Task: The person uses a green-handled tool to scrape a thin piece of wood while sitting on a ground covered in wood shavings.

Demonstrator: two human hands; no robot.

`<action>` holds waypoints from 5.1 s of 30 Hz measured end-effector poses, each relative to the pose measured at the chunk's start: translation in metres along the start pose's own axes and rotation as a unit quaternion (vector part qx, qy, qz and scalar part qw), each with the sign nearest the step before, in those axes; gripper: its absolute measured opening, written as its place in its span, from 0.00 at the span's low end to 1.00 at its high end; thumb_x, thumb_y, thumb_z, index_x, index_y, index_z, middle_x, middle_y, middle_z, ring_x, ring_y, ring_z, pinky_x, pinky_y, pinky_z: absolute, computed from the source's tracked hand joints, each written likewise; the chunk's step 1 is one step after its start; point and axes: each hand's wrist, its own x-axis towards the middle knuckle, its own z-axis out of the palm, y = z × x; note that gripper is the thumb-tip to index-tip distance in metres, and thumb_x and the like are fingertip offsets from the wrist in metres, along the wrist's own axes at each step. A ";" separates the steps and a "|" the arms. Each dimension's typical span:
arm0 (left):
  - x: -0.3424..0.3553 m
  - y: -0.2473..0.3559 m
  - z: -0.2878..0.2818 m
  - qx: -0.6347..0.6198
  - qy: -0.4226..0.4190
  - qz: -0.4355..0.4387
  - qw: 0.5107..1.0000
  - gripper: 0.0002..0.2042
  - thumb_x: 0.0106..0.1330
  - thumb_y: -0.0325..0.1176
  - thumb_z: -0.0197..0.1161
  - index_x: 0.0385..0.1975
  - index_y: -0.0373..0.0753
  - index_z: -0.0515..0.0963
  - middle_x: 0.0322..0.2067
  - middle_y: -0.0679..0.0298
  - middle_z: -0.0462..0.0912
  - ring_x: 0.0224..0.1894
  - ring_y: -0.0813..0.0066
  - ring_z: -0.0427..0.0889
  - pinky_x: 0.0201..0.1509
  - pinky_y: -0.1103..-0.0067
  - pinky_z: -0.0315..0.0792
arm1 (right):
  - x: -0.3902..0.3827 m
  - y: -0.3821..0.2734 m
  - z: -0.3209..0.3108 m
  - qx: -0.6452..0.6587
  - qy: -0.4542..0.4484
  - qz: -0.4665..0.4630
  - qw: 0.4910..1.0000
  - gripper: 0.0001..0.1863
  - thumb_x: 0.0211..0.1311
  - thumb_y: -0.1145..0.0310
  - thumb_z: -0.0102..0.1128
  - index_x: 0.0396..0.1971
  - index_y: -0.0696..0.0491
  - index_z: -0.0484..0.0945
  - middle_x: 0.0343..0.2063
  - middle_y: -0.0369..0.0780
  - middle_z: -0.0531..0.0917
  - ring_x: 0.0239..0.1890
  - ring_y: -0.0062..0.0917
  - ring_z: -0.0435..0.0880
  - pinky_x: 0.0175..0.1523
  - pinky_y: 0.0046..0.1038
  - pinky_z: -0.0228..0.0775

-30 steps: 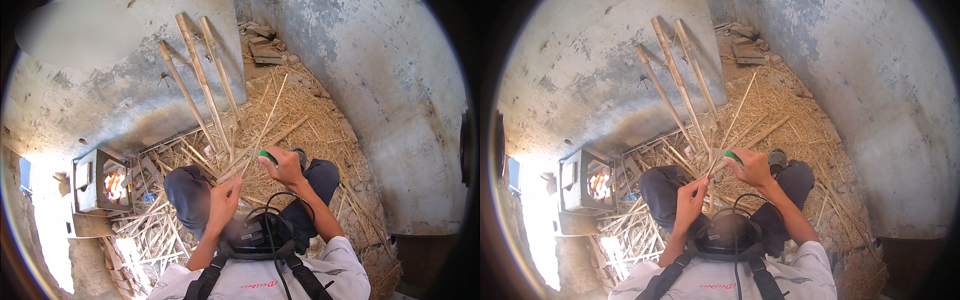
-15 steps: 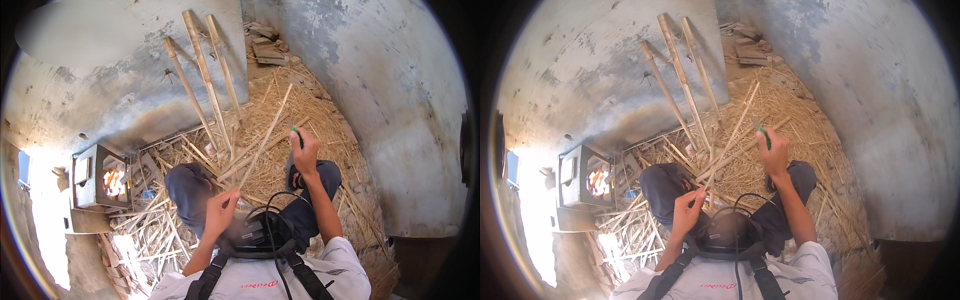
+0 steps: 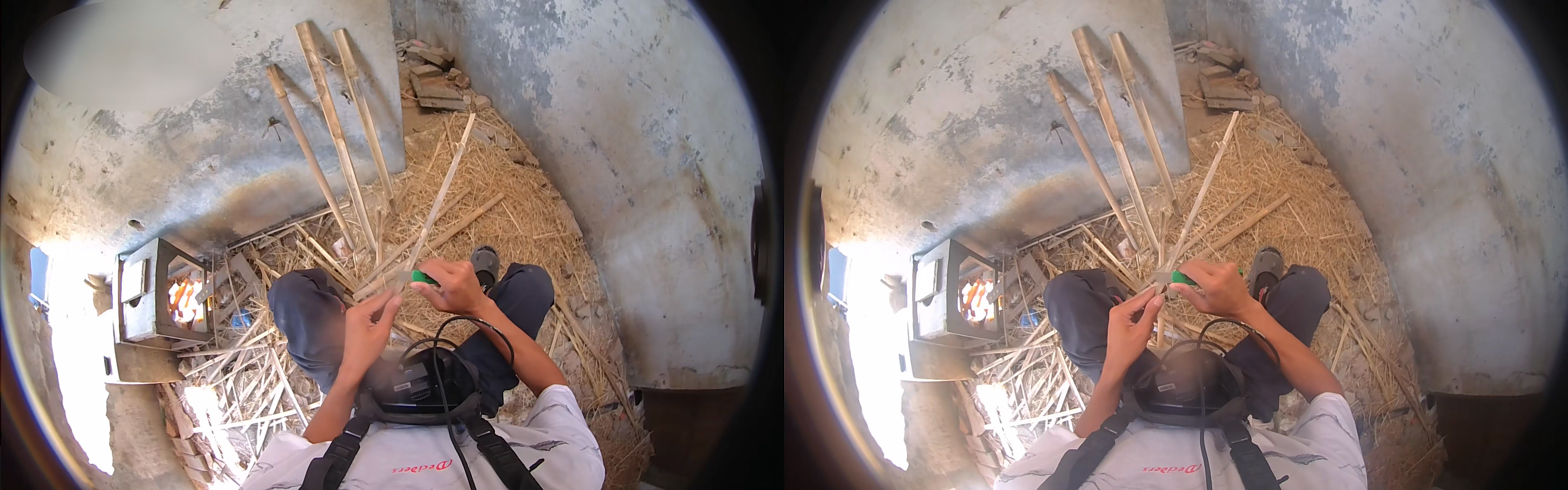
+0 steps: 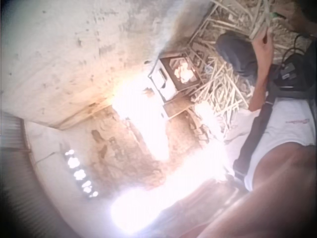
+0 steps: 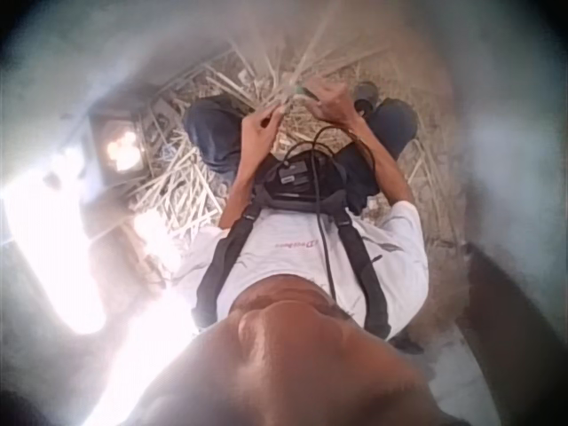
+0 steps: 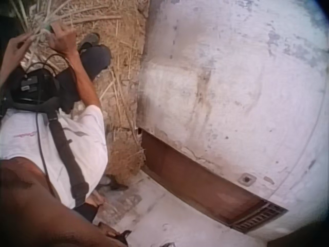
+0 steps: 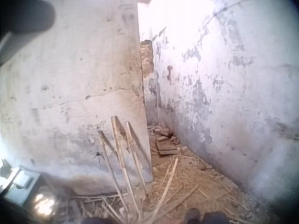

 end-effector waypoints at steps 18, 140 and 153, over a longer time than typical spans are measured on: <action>-0.019 -0.002 -0.010 0.011 -0.015 -0.028 0.999 0.15 0.76 0.34 0.69 0.55 0.29 0.86 0.32 0.67 0.86 0.31 0.85 0.72 0.33 0.82 0.68 | 0.010 0.012 -0.018 -0.048 0.075 0.091 0.992 0.15 0.72 0.57 0.69 0.40 0.56 0.87 0.28 0.45 0.88 0.25 0.38 0.88 0.30 0.36 0.77; -0.050 0.012 -0.032 0.102 -0.057 -0.090 0.989 0.15 0.78 0.36 0.66 0.53 0.31 0.85 0.26 0.61 0.84 0.30 0.82 0.75 0.35 0.78 0.72 | 0.022 0.031 -0.047 -0.073 0.109 0.218 0.967 0.14 0.76 0.58 0.64 0.40 0.55 0.86 0.22 0.43 0.83 0.21 0.34 0.83 0.27 0.32 0.72; -0.023 0.004 -0.016 0.110 0.012 0.010 0.994 0.12 0.75 0.35 0.69 0.48 0.33 0.85 0.24 0.57 0.84 0.25 0.78 0.74 0.31 0.76 0.70 | 0.004 -0.005 0.006 0.013 -0.010 -0.008 1.000 0.14 0.66 0.61 0.74 0.38 0.57 0.84 0.28 0.44 0.86 0.26 0.40 0.87 0.31 0.36 0.78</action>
